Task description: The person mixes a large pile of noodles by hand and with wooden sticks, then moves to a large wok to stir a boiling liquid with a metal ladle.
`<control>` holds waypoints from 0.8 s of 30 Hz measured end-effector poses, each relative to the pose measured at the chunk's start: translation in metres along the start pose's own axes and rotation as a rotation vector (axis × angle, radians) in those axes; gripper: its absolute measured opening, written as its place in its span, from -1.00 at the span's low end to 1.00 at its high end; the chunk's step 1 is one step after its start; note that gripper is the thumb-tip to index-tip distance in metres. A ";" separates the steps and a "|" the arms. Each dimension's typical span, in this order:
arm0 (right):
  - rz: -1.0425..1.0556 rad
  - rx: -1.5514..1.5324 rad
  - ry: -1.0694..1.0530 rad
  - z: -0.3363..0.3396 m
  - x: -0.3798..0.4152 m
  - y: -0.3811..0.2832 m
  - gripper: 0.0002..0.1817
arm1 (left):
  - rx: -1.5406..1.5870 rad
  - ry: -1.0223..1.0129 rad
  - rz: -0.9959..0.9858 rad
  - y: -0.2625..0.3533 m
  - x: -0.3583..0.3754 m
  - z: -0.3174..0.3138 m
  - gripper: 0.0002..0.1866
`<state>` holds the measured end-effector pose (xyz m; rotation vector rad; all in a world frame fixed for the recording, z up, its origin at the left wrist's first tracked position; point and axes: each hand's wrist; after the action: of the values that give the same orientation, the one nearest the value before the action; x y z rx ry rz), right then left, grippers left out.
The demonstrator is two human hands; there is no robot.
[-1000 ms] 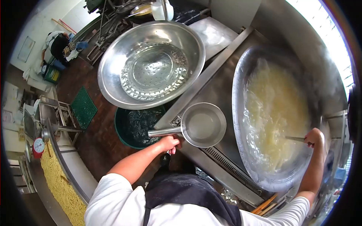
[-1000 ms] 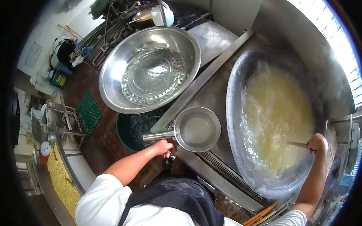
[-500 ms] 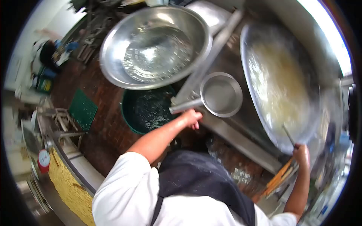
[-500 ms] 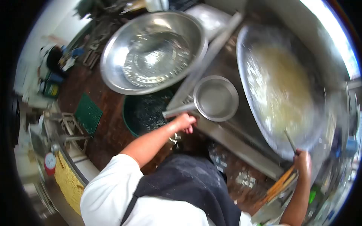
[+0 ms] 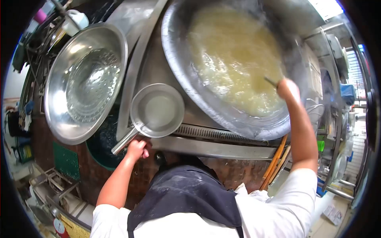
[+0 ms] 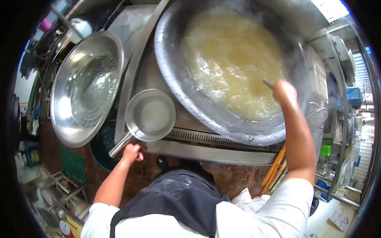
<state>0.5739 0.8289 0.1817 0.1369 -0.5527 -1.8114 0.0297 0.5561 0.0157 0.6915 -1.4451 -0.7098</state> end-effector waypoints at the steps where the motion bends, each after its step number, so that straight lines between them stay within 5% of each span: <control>1: 0.004 -0.013 -0.030 0.006 -0.032 0.002 -0.80 | -0.008 0.016 0.009 -0.006 -0.001 0.000 -0.70; 6: -0.227 -0.180 0.030 -0.031 -0.100 -0.055 -0.71 | -0.030 0.029 0.046 -0.011 -0.003 0.004 -0.69; 11: -0.136 -0.208 -0.018 -0.016 -0.093 -0.043 -0.70 | -0.049 0.039 0.071 -0.005 0.003 0.003 -0.60; 16: -0.099 -0.391 -0.211 0.086 0.028 -0.003 -0.59 | -0.097 -0.028 0.030 0.003 0.006 0.005 -0.58; 20: -0.004 -0.262 0.147 0.140 0.120 0.062 -0.62 | -0.116 -0.081 -0.013 -0.008 0.003 0.009 -0.57; 24: 0.059 -0.149 0.208 0.206 0.210 0.096 -0.62 | -0.165 -0.115 -0.016 -0.010 0.003 0.012 -0.59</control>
<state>0.5163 0.6753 0.4438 0.2028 -0.2707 -1.7493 0.0178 0.5474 0.0098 0.5419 -1.4680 -0.8831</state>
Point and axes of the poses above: each hand's wrist, its own x-axis away from the middle knuckle, its own z-axis out of the back of the hand, y = z × x, and after that the axes turned 8 degrees about -z, right-handed
